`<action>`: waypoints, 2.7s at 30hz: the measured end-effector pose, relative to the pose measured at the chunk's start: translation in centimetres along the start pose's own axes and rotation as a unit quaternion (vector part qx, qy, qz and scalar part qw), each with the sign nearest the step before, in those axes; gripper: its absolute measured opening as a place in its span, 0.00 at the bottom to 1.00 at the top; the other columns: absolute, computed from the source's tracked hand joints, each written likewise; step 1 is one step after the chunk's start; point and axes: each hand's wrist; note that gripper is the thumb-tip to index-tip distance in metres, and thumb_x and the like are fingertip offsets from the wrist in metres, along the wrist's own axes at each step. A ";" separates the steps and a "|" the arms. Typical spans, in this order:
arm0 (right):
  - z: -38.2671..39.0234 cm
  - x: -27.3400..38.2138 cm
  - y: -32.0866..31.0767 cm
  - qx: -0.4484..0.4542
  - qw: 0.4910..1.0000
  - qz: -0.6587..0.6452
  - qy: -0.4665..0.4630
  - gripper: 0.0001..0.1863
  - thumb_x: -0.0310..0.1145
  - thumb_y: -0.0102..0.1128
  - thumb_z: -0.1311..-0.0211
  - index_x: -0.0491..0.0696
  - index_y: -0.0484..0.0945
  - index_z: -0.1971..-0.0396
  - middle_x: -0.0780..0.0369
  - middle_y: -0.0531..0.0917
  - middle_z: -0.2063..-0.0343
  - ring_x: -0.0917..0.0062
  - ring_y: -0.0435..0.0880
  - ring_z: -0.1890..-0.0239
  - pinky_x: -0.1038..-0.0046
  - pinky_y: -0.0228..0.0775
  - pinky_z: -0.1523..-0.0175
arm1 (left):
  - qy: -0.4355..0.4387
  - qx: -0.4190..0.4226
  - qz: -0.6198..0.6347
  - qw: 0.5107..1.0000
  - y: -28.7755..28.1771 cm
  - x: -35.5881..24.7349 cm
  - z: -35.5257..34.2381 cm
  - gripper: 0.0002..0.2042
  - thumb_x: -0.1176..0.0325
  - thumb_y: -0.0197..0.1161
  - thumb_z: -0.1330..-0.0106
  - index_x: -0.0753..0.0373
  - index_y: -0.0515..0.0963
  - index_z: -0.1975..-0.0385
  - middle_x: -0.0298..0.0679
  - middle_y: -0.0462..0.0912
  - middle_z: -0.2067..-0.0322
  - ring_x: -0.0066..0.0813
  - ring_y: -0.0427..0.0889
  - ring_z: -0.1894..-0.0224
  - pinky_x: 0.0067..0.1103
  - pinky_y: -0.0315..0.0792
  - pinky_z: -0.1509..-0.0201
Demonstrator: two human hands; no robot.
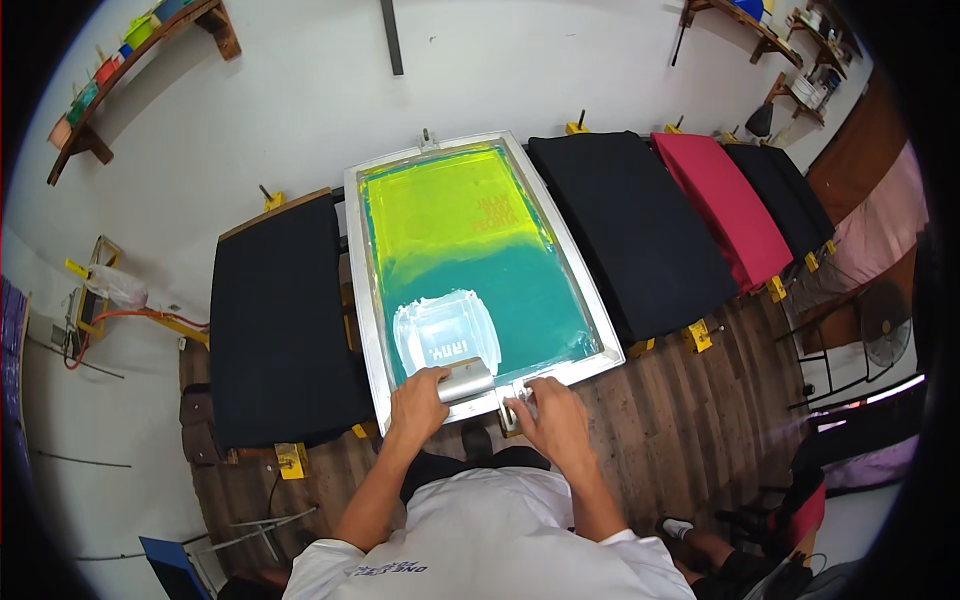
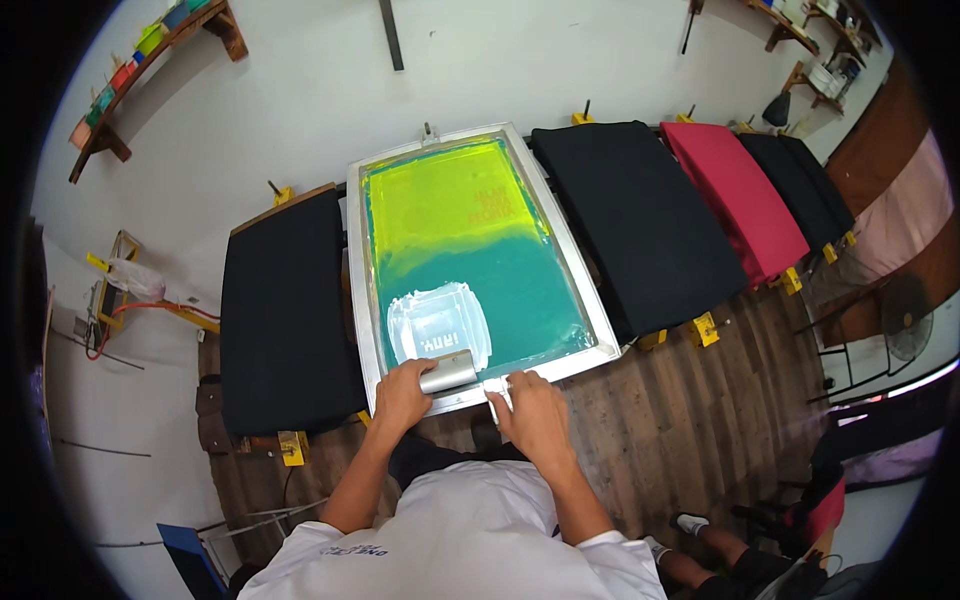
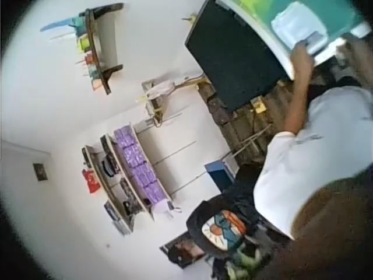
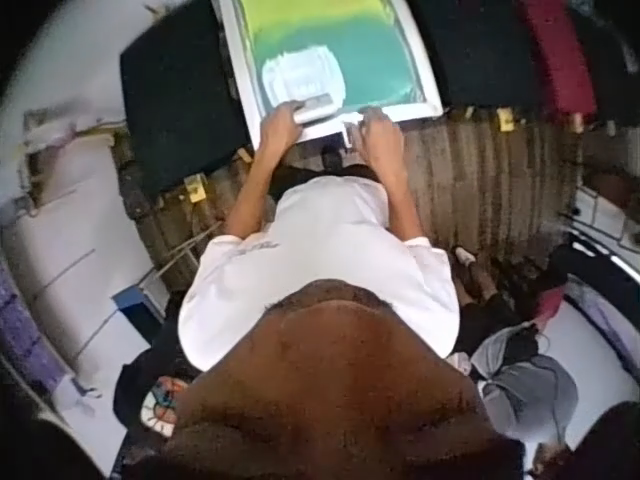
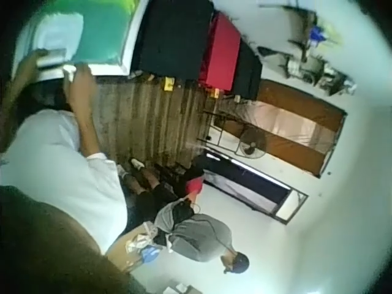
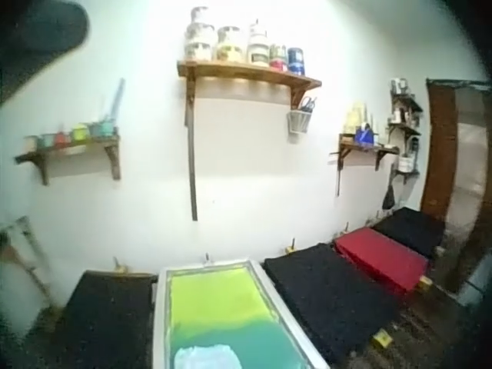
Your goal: Screen printing designs onto t-shirts using a squeegee and ink.
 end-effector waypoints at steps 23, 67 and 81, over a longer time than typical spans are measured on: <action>-16.6 2.3 5.3 0.226 0.954 0.126 -0.153 0.14 0.23 0.64 0.59 0.46 0.83 0.67 0.53 0.86 0.72 0.55 0.85 0.66 0.58 0.78 0.60 | 0.013 0.088 -0.030 0.996 -3.7 1.1 -8.6 0.18 0.76 0.63 0.49 0.55 0.85 0.56 0.52 0.86 0.63 0.51 0.85 0.59 0.37 0.79 0.52; -16.9 4.1 8.5 0.198 0.960 0.129 -0.148 0.18 0.23 0.67 0.60 0.48 0.83 0.63 0.55 0.85 0.64 0.58 0.85 0.59 0.60 0.78 0.55 | 0.059 0.041 -0.018 0.997 -4.7 3.0 -8.2 0.19 0.79 0.61 0.48 0.59 0.83 0.54 0.55 0.85 0.64 0.55 0.84 0.60 0.38 0.78 0.52; -12.0 2.0 4.4 0.184 0.955 0.129 -0.195 0.16 0.22 0.66 0.57 0.49 0.85 0.63 0.57 0.85 0.66 0.60 0.86 0.60 0.59 0.77 0.56 | 0.055 0.087 0.005 0.995 -3.3 -1.1 -4.0 0.25 0.80 0.61 0.51 0.62 0.80 0.48 0.58 0.84 0.63 0.59 0.83 0.59 0.40 0.77 0.50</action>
Point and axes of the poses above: each hand's wrist, its own z-axis away from the middle knuckle, its own y-axis out of the palm, x = y × z
